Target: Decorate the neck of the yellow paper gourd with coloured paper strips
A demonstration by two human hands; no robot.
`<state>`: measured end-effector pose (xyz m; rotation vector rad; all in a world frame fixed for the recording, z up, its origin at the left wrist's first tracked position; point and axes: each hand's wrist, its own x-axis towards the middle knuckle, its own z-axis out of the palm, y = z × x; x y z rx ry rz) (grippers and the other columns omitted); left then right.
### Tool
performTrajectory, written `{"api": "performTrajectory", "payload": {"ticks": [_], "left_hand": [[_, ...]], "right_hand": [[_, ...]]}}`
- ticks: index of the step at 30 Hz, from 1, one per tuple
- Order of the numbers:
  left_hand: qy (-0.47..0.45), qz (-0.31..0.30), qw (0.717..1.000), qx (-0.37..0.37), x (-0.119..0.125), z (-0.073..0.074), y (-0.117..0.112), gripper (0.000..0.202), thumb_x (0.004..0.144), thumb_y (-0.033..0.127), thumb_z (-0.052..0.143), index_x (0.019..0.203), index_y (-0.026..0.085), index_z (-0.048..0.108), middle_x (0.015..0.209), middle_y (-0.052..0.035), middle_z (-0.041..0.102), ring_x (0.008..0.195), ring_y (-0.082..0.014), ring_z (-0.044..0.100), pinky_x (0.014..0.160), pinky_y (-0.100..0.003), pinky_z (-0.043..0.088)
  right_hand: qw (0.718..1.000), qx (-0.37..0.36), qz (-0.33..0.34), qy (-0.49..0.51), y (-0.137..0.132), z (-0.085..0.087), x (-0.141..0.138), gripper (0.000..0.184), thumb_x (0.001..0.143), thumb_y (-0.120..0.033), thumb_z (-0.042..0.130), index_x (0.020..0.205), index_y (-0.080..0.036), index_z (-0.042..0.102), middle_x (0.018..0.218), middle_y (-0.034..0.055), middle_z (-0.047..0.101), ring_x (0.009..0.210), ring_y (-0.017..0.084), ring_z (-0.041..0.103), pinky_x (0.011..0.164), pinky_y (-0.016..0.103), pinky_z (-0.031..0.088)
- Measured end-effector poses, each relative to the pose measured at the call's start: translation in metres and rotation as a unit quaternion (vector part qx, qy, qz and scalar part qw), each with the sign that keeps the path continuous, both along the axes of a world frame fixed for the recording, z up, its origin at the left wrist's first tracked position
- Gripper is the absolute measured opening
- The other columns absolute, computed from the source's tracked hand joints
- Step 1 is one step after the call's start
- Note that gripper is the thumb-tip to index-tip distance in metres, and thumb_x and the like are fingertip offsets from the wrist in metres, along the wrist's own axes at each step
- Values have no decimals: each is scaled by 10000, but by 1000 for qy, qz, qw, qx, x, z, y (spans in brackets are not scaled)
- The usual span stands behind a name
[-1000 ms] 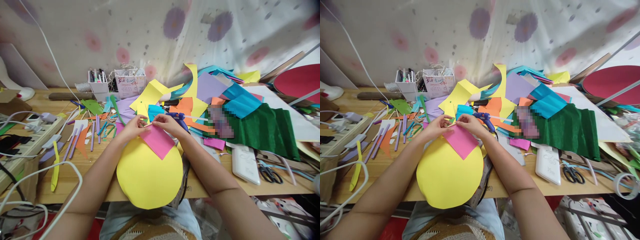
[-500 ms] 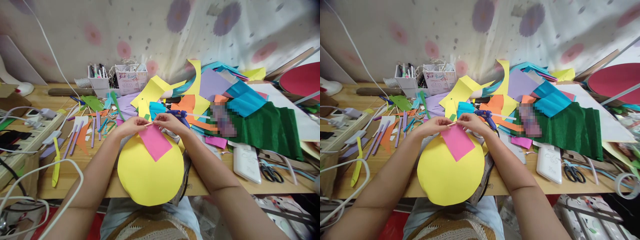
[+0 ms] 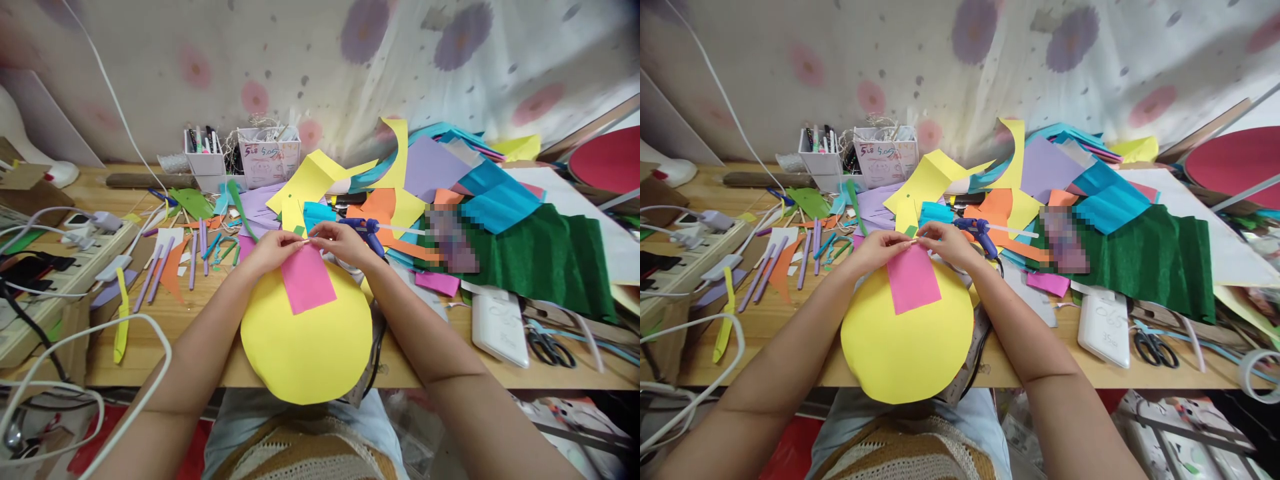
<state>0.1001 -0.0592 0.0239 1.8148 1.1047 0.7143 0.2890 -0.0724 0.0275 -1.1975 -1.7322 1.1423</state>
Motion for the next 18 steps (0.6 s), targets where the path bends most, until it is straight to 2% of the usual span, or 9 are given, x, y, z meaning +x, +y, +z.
{"api": "performTrajectory", "payload": {"ticks": [3, 8, 13, 18], "left_hand": [[-2, 21, 999, 25, 0, -1, -1, 323, 727, 416, 589, 886, 164, 715, 918, -67, 709, 836, -200, 616, 704, -282, 449], [-24, 65, 997, 37, 2, 0, -3, 286, 709, 393, 624, 847, 151, 688, 905, -69, 701, 847, -190, 617, 744, -285, 455], [-65, 82, 994, 30, 5, 0, -4, 251, 686, 367, 651, 807, 149, 673, 883, -63, 700, 820, -178, 616, 739, -283, 459], [-53, 121, 990, 40, 4, -2, -4, 266, 676, 387, 659, 778, 144, 694, 814, -62, 705, 781, -181, 620, 697, -276, 456]], "right_hand": [[999, 32, -7, 4, 0, -4, -2, 228, 747, -392, 590, 804, -172, 602, 741, 17, 617, 677, 119, 572, 588, 243, 488], [999, 11, -15, 40, 2, -9, -5, 234, 734, -400, 596, 777, -171, 586, 719, 6, 592, 647, 105, 553, 582, 235, 481], [998, 15, -27, 63, 1, -9, -6, 233, 719, -402, 608, 765, -175, 588, 736, 3, 585, 675, 108, 546, 592, 235, 470], [996, 28, -55, 58, 2, -10, -6, 251, 712, -418, 616, 782, -180, 578, 779, 9, 584, 727, 125, 544, 612, 251, 477]]}}
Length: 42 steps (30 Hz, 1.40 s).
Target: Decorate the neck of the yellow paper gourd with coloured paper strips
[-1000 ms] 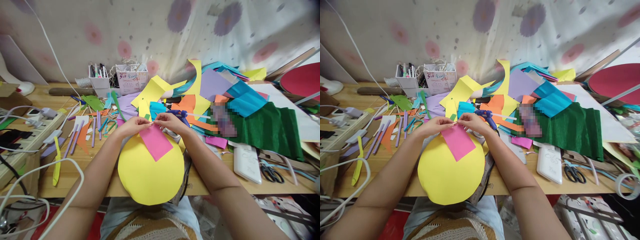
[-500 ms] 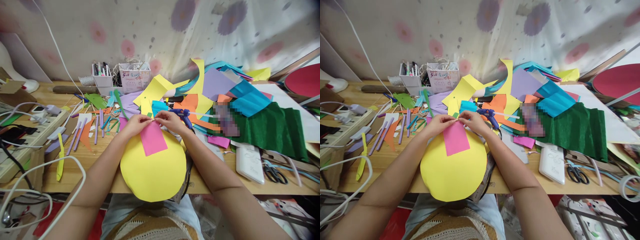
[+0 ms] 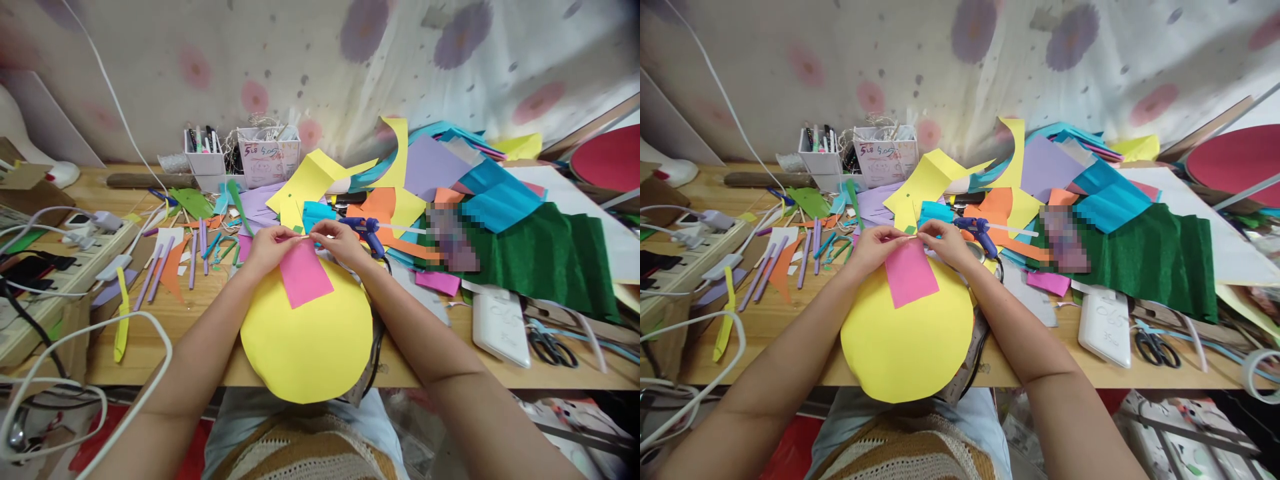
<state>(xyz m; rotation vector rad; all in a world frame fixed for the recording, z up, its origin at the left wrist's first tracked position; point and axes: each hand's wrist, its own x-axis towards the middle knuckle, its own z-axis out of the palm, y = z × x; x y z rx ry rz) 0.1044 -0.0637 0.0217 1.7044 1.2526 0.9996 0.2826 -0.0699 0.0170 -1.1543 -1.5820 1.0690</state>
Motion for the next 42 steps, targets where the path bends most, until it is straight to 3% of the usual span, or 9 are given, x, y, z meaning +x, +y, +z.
{"api": "performTrajectory", "payload": {"ticks": [5, 9, 14, 21, 27, 34, 38, 42], "left_hand": [[11, 16, 1000, 10, 1, -3, -1, 210, 696, 341, 636, 781, 160, 701, 827, -49, 707, 784, -177, 622, 690, -270, 460], [24, 9, 999, 37, 1, -3, -2, 185, 710, 326, 635, 785, 172, 705, 846, -48, 705, 808, -175, 618, 737, -280, 464], [66, -30, 989, 130, -1, -3, -3, 181, 743, 360, 623, 792, 205, 704, 841, -42, 689, 834, -171, 601, 786, -300, 456], [63, -45, 981, 177, -3, -2, -4, 172, 770, 341, 607, 828, 210, 703, 858, -50, 679, 861, -167, 595, 796, -289, 446], [55, -11, 986, 154, -3, 0, -6, 314, 745, 386, 624, 992, 196, 664, 944, -56, 683, 908, -175, 606, 861, -296, 436], [119, 1, 984, 133, -2, 4, -5, 214, 785, 326, 532, 746, 180, 684, 829, -54, 691, 841, -181, 603, 785, -289, 439], [135, -28, 982, 128, -4, 4, -4, 173, 753, 282, 548, 771, 184, 689, 842, -50, 694, 828, -181, 608, 756, -281, 440], [150, -53, 981, 106, -8, 4, -2, 259, 767, 392, 551, 802, 185, 704, 869, -58, 698, 817, -190, 609, 714, -287, 438]], "right_hand": [[996, -39, 7, 80, 2, 0, 0, 337, 719, -488, 599, 887, -200, 550, 879, 7, 572, 814, 119, 553, 691, 248, 496], [987, -111, 42, 113, -1, 2, -2, 354, 689, -518, 627, 777, -182, 559, 758, -15, 562, 718, 94, 550, 689, 233, 484], [984, -136, 20, 109, -1, 2, -2, 376, 584, -485, 723, 678, -168, 544, 651, -30, 546, 621, 86, 535, 613, 231, 478], [985, -115, 75, 108, 4, 1, 9, 323, 555, -365, 771, 721, -155, 591, 679, -14, 608, 648, 97, 579, 643, 247, 490], [992, -83, 52, 75, 4, 3, 10, 253, 589, -332, 745, 705, -162, 598, 674, -8, 625, 657, 114, 594, 691, 285, 500], [997, -51, 60, 18, 3, 3, 10, 182, 637, -310, 701, 712, -172, 609, 681, 3, 635, 666, 139, 612, 694, 317, 510], [999, -24, 48, -3, 3, 1, 8, 158, 664, -300, 674, 732, -169, 618, 713, 15, 645, 688, 142, 614, 703, 316, 508], [999, -11, 30, -22, 1, 2, 6, 168, 669, -313, 669, 734, -166, 619, 719, 20, 646, 691, 143, 611, 710, 321, 508]]}}
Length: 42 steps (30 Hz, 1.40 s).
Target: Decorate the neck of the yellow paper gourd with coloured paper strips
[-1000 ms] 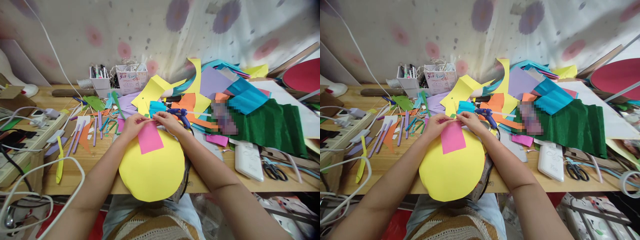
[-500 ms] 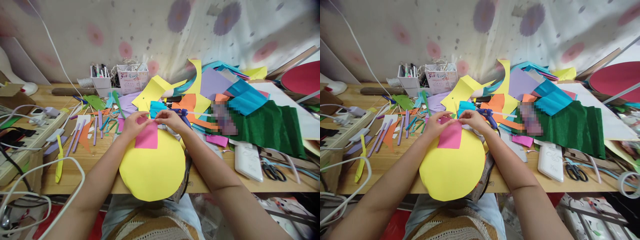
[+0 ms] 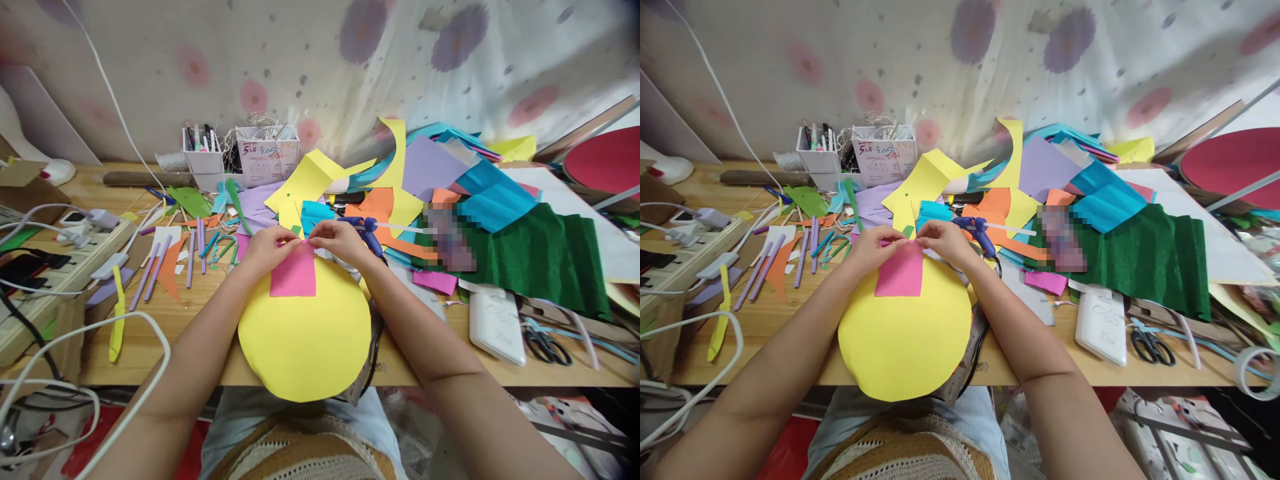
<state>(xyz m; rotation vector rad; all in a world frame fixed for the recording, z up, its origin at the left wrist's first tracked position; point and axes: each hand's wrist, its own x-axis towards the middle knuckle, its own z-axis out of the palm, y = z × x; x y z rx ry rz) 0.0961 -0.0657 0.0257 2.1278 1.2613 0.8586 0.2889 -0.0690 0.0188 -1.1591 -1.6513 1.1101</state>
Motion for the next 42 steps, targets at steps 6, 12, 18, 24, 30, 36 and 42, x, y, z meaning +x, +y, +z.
{"api": "performTrajectory", "payload": {"ticks": [6, 12, 18, 24, 30, 36, 42], "left_hand": [[25, -27, 998, -56, -6, 8, -1, 250, 745, 385, 586, 856, 214, 731, 902, -47, 711, 821, -206, 625, 692, -286, 437], [49, -73, 996, -21, -7, 3, 1, 258, 790, 335, 527, 933, 216, 706, 941, -34, 707, 854, -194, 627, 715, -282, 440], [70, -90, 993, 23, -6, -1, 2, 281, 817, 278, 473, 994, 183, 670, 972, -53, 687, 880, -180, 614, 749, -285, 454], [55, -88, 994, 20, -5, -2, 1, 285, 796, 288, 508, 1018, 194, 660, 994, -48, 685, 885, -174, 620, 757, -278, 465], [5, -62, 998, -7, -4, 0, -1, 345, 767, 314, 559, 1080, 189, 634, 931, -39, 695, 819, -155, 631, 740, -259, 476], [12, -27, 1000, 4, -4, 4, 0, 246, 769, 335, 561, 907, 182, 695, 933, -49, 707, 862, -189, 628, 755, -281, 467], [25, -32, 999, 20, -6, 7, -2, 288, 741, 204, 523, 966, 195, 702, 1034, -47, 694, 961, -201, 619, 838, -302, 464]], "right_hand": [[1000, -12, -9, 21, -4, 6, -2, 195, 629, -330, 702, 708, -169, 626, 713, 19, 652, 684, 146, 612, 707, 322, 509], [1000, 4, -14, 20, -4, 7, -1, 177, 632, -311, 701, 701, -169, 622, 715, 15, 651, 698, 150, 607, 701, 317, 505], [998, -19, -13, 55, -3, 15, 4, 279, 661, -425, 689, 726, -170, 595, 742, 21, 643, 678, 132, 598, 678, 298, 508], [999, -23, 33, 30, -5, 12, 4, 293, 667, -438, 682, 771, -170, 626, 777, 19, 640, 745, 140, 598, 707, 292, 492], [999, -17, 24, 31, -2, 4, 4, 259, 647, -403, 696, 733, -166, 633, 714, 14, 636, 689, 139, 589, 662, 290, 491], [998, -8, -18, 63, 0, 3, 6, 242, 655, -400, 693, 721, -177, 629, 702, 22, 628, 667, 145, 585, 642, 315, 517], [998, -10, -27, 58, 0, 2, 6, 212, 666, -379, 683, 709, -182, 618, 701, 19, 623, 666, 144, 583, 653, 324, 523]]}}
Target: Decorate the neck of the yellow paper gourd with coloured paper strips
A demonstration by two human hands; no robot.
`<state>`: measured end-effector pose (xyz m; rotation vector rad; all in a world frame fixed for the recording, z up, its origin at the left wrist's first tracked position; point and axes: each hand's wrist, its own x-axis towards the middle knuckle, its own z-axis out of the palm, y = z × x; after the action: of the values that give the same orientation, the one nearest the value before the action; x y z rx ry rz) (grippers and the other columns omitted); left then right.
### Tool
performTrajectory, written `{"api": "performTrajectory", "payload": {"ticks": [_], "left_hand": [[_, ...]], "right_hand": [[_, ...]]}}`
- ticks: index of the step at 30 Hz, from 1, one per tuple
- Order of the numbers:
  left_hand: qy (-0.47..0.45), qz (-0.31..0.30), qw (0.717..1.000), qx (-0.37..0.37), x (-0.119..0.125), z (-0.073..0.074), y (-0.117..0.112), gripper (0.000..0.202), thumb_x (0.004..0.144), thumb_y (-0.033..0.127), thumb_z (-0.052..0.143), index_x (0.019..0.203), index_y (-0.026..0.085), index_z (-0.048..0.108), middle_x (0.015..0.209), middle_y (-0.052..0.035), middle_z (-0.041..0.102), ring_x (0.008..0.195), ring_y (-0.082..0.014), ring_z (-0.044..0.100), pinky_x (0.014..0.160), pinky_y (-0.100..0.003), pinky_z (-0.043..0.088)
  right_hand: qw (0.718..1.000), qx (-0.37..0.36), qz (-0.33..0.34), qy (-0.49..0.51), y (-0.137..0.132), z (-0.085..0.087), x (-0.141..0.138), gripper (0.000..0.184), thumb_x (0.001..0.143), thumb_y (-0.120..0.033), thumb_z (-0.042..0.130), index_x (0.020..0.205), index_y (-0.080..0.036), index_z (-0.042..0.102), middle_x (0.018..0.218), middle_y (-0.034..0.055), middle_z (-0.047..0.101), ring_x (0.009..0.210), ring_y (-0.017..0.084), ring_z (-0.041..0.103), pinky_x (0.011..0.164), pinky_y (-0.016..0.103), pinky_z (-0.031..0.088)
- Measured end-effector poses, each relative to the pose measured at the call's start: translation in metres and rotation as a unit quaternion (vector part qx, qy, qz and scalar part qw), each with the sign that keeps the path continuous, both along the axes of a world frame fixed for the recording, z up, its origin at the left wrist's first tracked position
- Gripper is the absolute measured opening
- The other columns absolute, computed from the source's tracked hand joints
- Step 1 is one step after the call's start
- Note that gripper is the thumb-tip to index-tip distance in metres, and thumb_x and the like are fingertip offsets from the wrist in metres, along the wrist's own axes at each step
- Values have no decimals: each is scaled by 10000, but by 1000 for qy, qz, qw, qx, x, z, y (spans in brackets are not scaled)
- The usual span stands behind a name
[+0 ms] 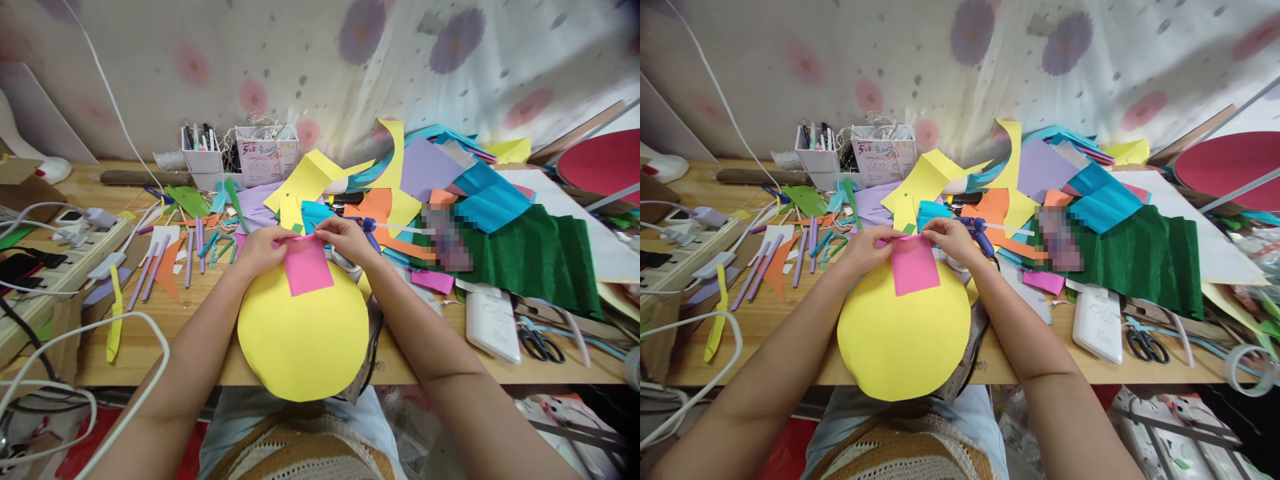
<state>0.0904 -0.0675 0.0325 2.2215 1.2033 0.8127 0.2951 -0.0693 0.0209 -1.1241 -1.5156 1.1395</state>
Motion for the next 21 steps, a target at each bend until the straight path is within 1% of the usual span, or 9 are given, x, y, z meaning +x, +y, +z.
{"api": "performTrajectory", "payload": {"ticks": [2, 3, 5, 7, 9, 13, 16, 19, 21], "left_hand": [[-28, -25, 999, 14, 2, 2, -3, 333, 716, 176, 536, 1012, 188, 688, 1088, -50, 674, 1034, -200, 592, 900, -298, 442], [-42, -26, 999, 20, 4, 3, -4, 324, 720, 196, 551, 1014, 183, 685, 1085, -54, 674, 1040, -200, 587, 909, -298, 437], [-53, -4, 998, 20, 7, 3, -6, 284, 752, 288, 566, 981, 179, 694, 1032, -63, 688, 992, -202, 603, 875, -305, 452], [-45, 20, 999, 0, 9, 0, -6, 289, 773, 372, 562, 944, 188, 705, 981, -63, 702, 933, -203, 621, 825, -313, 468], [-46, 25, 998, -28, 9, -5, -3, 301, 774, 408, 567, 938, 199, 708, 977, -59, 707, 914, -202, 630, 803, -313, 475], [-73, 21, 996, -54, 6, -13, 4, 334, 757, 435, 585, 948, 186, 701, 1000, -66, 704, 928, -203, 633, 810, -307, 472], [-74, 7, 996, -53, 5, -12, 4, 303, 765, 413, 576, 919, 179, 692, 993, -66, 700, 931, -202, 627, 818, -306, 461], [-124, -1, 990, -66, 6, -9, 2, 346, 751, 401, 590, 1010, 175, 626, 948, -59, 690, 884, -180, 628, 799, -297, 461], [-169, 11, 979, -110, 6, -8, 3, 478, 691, 382, 653, 1101, 167, 534, 865, -41, 680, 803, -164, 633, 742, -288, 474]], "right_hand": [[1000, -5, 3, 2, -1, 0, -1, 213, 664, -379, 685, 711, -182, 618, 702, 20, 626, 670, 146, 586, 659, 324, 524], [1000, -8, 8, 4, -1, 0, -2, 218, 661, -382, 687, 712, -182, 618, 702, 19, 627, 673, 146, 588, 662, 322, 524], [1000, -13, 18, 9, -2, 1, -4, 235, 651, -392, 692, 714, -179, 616, 703, 15, 629, 677, 145, 592, 667, 315, 524], [1000, -14, 24, 6, -3, 1, -7, 250, 646, -400, 693, 713, -173, 612, 697, 8, 625, 674, 138, 591, 666, 304, 521], [1000, -13, 24, 3, -4, 1, -10, 253, 652, -400, 686, 714, -168, 609, 689, 1, 619, 667, 129, 587, 665, 293, 516], [999, -10, 42, -5, -5, -1, -11, 230, 671, -374, 672, 743, -165, 608, 704, -1, 623, 679, 123, 590, 673, 282, 506], [997, 1, 65, -35, -6, -1, -10, 212, 687, -354, 664, 770, -164, 621, 727, 4, 630, 692, 124, 594, 682, 281, 498], [997, -3, 70, -31, -6, 0, -9, 233, 704, -385, 651, 766, -163, 618, 718, 7, 625, 685, 127, 595, 684, 289, 503], [999, -10, 49, -9, -4, -1, -8, 269, 700, -424, 651, 764, -168, 601, 709, 6, 621, 666, 126, 597, 671, 294, 512]]}}
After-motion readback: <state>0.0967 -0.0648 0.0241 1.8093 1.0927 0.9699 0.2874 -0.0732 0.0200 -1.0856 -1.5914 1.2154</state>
